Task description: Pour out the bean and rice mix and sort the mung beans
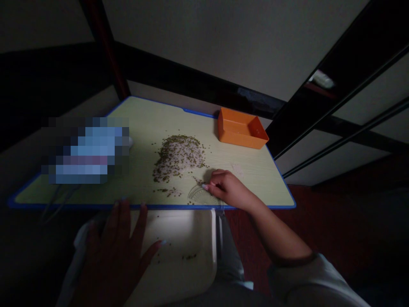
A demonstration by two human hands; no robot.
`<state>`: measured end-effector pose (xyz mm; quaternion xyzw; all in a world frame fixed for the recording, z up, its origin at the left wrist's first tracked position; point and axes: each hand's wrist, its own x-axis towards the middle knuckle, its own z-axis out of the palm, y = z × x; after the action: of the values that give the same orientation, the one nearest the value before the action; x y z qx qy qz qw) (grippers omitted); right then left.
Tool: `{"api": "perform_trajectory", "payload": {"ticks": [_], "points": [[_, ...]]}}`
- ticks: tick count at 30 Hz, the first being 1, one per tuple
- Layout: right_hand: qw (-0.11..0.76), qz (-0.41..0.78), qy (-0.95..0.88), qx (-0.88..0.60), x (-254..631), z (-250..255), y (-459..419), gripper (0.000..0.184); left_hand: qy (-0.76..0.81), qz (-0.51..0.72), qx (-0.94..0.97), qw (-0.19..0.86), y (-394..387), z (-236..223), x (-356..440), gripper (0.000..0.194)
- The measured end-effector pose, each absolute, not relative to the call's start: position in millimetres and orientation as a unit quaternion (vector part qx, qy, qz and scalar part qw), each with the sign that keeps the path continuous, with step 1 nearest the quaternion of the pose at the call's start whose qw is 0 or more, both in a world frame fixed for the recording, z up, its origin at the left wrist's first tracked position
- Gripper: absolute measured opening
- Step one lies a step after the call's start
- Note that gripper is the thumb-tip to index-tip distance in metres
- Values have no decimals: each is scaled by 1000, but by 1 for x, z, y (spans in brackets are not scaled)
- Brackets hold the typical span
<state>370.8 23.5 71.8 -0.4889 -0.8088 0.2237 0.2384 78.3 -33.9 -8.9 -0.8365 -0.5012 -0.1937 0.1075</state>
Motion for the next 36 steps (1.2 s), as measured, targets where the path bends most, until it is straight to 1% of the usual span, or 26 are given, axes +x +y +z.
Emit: {"api": "perform_trajectory", "payload": {"ticks": [6,13,16,20,22,25,30,33,36], "points": [[235,207,-821,-478,360,74,20,42,-507,-183,-837,95,-35,-7,79,79],[244,208,-830,-457,354,82,11,40,-514,-175,-836,83,-36,-5,80,78],[268,192,-812,-482,363,89,8,39,-507,-174,-840,88,-36,-6,79,79],[287,126,-763,-565,389,93,10,37,-508,-175,-838,92,-35,-8,77,80],[266,88,-742,-609,405,92,14,36,-508,-185,-836,93,-35,-10,77,79],[189,44,-739,-646,423,92,24,30,-505,-197,-835,96,-35,-10,78,77],[88,21,-759,-645,418,98,40,28,-506,-205,-832,97,-33,-10,79,77],[62,20,-795,-603,402,102,48,28,-498,-217,-833,103,-32,-11,80,76],[62,-3,-810,-583,388,104,57,30,-499,-211,-835,101,-32,-13,79,78]]}}
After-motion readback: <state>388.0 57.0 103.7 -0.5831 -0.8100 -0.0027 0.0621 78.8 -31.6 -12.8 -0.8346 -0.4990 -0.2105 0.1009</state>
